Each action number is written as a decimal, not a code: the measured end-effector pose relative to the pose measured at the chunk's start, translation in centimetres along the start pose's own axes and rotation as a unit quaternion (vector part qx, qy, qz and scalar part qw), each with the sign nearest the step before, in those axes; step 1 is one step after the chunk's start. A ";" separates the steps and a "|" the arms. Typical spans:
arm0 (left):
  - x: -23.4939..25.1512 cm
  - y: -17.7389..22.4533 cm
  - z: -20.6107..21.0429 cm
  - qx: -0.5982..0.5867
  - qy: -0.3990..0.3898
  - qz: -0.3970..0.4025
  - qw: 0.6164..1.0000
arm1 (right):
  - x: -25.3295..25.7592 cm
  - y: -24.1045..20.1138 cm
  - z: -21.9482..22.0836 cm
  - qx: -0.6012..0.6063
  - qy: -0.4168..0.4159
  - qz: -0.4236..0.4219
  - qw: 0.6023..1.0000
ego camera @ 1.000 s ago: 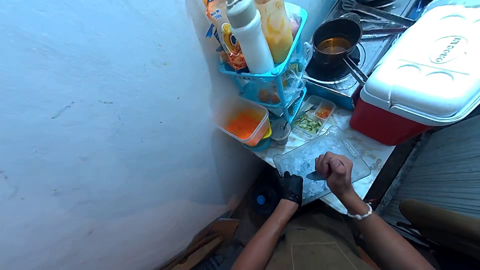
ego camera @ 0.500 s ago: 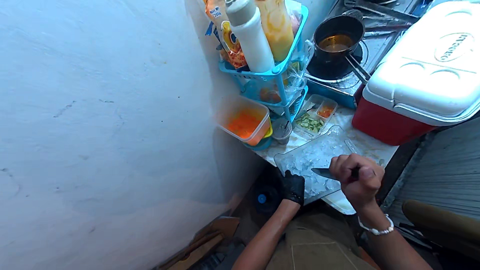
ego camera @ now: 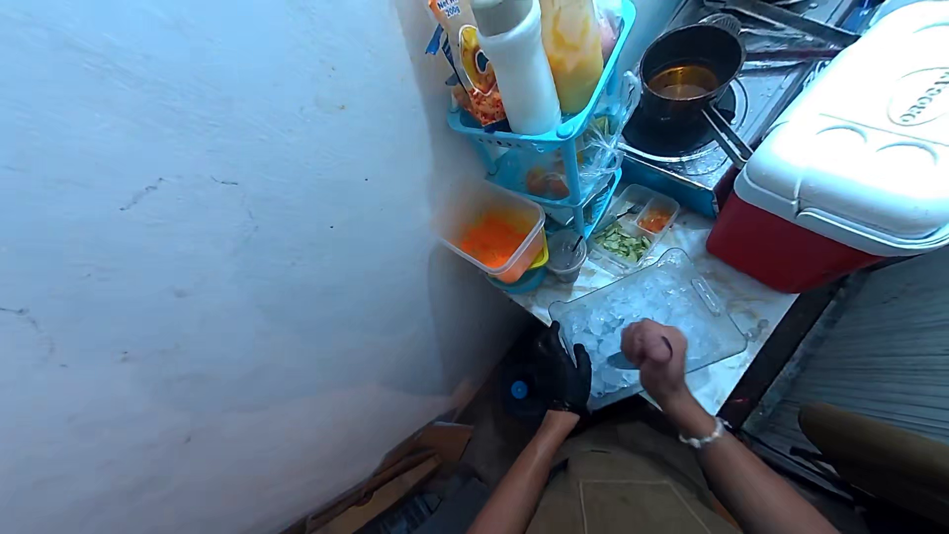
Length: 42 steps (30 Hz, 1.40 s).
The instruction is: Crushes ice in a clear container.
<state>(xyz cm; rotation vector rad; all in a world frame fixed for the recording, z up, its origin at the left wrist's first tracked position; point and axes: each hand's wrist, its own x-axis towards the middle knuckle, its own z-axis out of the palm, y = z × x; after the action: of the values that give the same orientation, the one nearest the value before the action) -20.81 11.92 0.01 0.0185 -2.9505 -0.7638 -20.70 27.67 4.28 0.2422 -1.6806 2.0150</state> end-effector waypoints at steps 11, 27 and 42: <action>-0.6 -0.8 1.7 -0.186 0.037 -0.038 0.981 | 0.1 0.6 0.9 -0.037 0.065 -0.018 0.997; 4.2 0.3 6.1 0.250 -0.378 0.335 0.826 | 2.4 -3.4 -4.4 0.024 0.123 -0.029 0.992; 4.9 5.3 -1.8 0.136 -0.314 0.125 0.931 | 2.4 -4.1 -3.5 0.043 0.067 -0.016 0.997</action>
<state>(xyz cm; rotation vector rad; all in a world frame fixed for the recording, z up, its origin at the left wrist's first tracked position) -25.46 15.54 4.58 -0.6950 -3.5193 -0.3619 -20.18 32.10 8.16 0.1578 -1.5006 2.0353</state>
